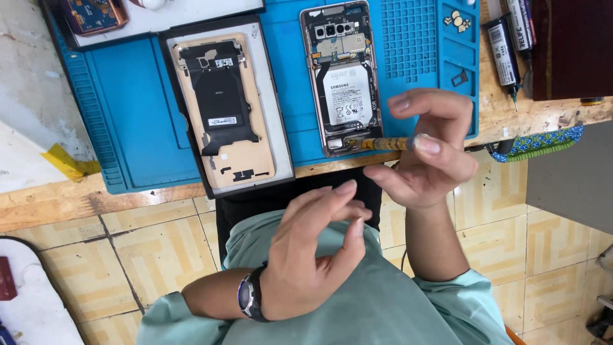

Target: Repairing a smartphone by manipulating internal components and using a screwdriver

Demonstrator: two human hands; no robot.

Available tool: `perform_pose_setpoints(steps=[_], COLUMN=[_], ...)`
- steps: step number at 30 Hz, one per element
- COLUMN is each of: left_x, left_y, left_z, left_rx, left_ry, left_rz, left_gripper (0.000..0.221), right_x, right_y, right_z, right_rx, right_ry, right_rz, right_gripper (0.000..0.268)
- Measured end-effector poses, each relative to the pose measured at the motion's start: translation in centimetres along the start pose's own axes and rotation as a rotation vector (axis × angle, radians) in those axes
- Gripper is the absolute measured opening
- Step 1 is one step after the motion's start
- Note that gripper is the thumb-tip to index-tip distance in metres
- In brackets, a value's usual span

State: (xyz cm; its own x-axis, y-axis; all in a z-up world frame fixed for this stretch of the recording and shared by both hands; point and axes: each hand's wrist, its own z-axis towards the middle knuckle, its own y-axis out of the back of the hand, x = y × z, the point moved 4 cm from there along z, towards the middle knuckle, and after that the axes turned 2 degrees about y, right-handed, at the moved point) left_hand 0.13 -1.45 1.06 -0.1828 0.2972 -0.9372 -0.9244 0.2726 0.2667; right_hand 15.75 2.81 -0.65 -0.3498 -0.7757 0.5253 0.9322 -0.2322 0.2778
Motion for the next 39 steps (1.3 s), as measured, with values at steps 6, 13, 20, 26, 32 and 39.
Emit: perform_pose_setpoints(steps=[6, 13, 20, 26, 32, 39], left_x=[-0.9, 0.3, 0.8, 1.1, 1.2, -0.6], left_y=[2.4, 2.0, 1.4, 0.7, 0.4, 5.3], left_z=[2.3, 3.6, 4.4, 5.2, 5.4, 3.1], left_rx=[-0.161, -0.044, -0.020, -0.020, 0.048, -0.100], left_ry=[-0.082, -0.014, -0.017, -0.086, -0.084, 0.029], left_rz=[0.408, 0.614, 0.669, 0.682, 0.745, 0.820], left_gripper=[0.025, 0.021, 0.014, 0.010, 0.013, 0.017], right_x=[0.8, 1.1, 1.3, 1.1, 0.8, 0.3], right_y=[-0.6, -1.0, -1.1, -1.1, -0.5, 1.0], right_z=[0.2, 0.5, 0.6, 0.5, -0.4, -1.8], right_rx=[0.038, 0.126, 0.085, -0.026, -0.099, -0.219], right_ry=[-0.092, -0.106, -0.189, -0.205, -0.271, -0.394], right_rz=[0.082, 0.196, 0.116, 0.105, 0.128, 0.074], right_gripper=[0.059, 0.053, 0.054, 0.056, 0.056, 0.062])
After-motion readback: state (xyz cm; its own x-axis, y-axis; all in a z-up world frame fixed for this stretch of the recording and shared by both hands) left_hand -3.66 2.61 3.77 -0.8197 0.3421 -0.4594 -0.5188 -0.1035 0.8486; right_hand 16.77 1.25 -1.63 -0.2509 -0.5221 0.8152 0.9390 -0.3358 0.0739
